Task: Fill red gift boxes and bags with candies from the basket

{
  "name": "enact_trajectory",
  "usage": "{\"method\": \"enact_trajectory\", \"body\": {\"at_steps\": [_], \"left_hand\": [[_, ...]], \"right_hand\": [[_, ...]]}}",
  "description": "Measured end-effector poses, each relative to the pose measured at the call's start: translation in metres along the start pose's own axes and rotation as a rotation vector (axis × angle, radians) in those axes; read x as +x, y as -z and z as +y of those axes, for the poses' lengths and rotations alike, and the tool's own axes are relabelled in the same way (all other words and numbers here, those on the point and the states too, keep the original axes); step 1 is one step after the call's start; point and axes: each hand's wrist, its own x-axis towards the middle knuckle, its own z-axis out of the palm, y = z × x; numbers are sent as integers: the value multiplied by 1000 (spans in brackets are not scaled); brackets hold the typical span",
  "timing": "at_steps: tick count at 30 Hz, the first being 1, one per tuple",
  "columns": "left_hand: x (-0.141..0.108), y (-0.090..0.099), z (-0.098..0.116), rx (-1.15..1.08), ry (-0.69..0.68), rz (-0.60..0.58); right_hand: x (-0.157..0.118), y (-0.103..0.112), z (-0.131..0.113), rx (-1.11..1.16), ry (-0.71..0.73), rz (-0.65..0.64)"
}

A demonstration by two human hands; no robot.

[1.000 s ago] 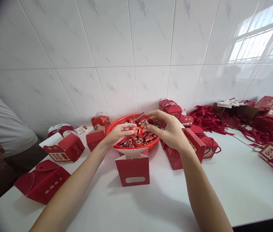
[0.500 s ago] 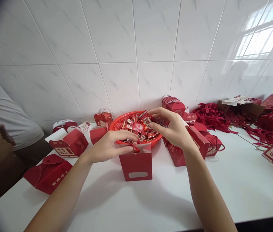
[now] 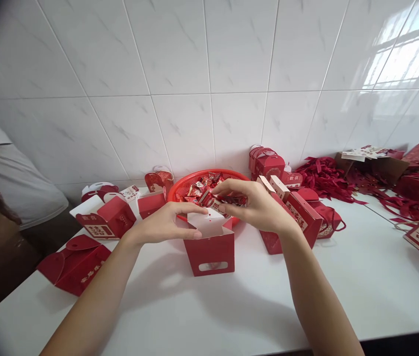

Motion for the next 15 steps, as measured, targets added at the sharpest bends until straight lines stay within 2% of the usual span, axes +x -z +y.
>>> {"method": "enact_trajectory", "body": {"at_steps": [4,7,9,15], "left_hand": [[2,1,-6,-31,24,-79],[2,2,-11,-79,29,-109],[2,3,-13,-95,43,-130],[1,4,-10,-68,45,-137]], "right_hand": [[3,-11,3,-46,25,-174],[5,-17,6,-117,5,-237],[6,-19,6,-124,-2,-205],[7,-24,5,-48,-66,43]]}}
